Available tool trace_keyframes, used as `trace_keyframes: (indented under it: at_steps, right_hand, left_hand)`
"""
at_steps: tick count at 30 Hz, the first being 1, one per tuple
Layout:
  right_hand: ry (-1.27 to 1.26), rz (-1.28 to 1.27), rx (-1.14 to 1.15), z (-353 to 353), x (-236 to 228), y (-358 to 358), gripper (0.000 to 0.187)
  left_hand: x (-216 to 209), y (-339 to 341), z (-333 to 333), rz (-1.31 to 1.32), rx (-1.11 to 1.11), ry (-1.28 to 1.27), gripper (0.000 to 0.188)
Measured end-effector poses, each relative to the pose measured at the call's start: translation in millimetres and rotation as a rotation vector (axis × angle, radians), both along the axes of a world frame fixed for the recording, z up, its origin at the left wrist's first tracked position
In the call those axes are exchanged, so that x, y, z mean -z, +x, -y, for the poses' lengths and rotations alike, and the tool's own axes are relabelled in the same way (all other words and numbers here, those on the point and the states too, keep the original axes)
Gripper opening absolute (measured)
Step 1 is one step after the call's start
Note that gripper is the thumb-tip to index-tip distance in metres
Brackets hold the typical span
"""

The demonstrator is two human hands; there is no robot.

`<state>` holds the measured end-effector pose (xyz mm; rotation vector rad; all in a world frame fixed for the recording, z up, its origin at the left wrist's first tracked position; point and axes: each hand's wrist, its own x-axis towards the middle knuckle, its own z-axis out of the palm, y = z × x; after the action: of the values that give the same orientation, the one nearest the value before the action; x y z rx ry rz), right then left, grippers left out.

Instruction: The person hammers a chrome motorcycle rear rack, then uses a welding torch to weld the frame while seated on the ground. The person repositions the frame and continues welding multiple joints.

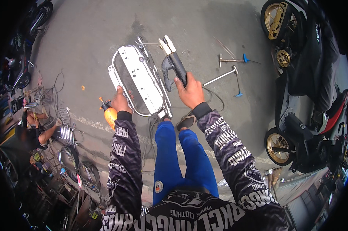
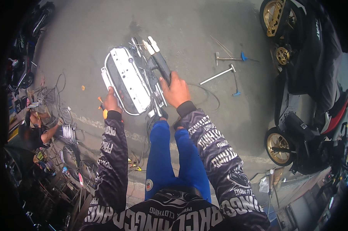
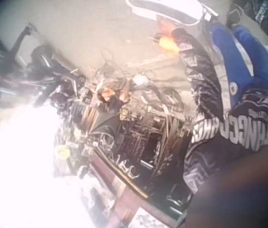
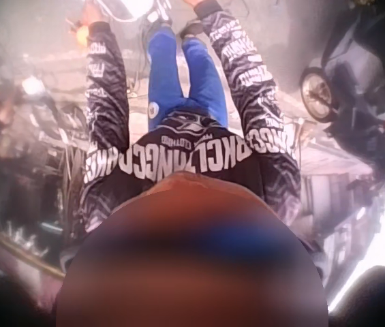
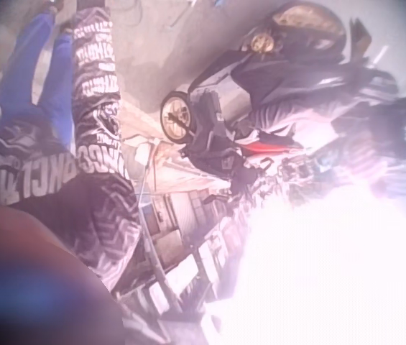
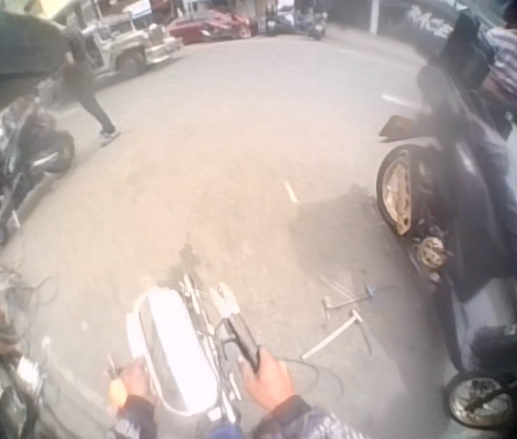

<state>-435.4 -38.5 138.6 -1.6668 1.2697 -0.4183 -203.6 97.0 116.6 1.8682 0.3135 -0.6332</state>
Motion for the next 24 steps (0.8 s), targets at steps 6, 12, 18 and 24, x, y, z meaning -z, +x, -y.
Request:
trace_keyframes:
  at_steps: [6,12,18,24]
  right_hand:
    - [-0.027,-0.041,-0.027,-2.2,-5.6,18.1,0.038]
    - [0.047,-0.048,-0.011,-8.0,-2.2,32.1,0.037]
    - [0.058,-0.059,0.056,-16.4,7.0,17.3,0.037]
    - [0.025,0.047,0.097,-20.0,20.1,13.6,0.038]
  left_hand:
    - [5.9,-3.8,4.9,0.197,0.196,0.16,0.046]
    - [7.1,-7.4,2.2,0.19,0.227,0.218,0.047]
    - [3.2,-9.1,4.9,0.202,0.214,0.233,0.049]
    - [-0.9,-13.7,7.2,0.26,0.232,0.333,0.06]
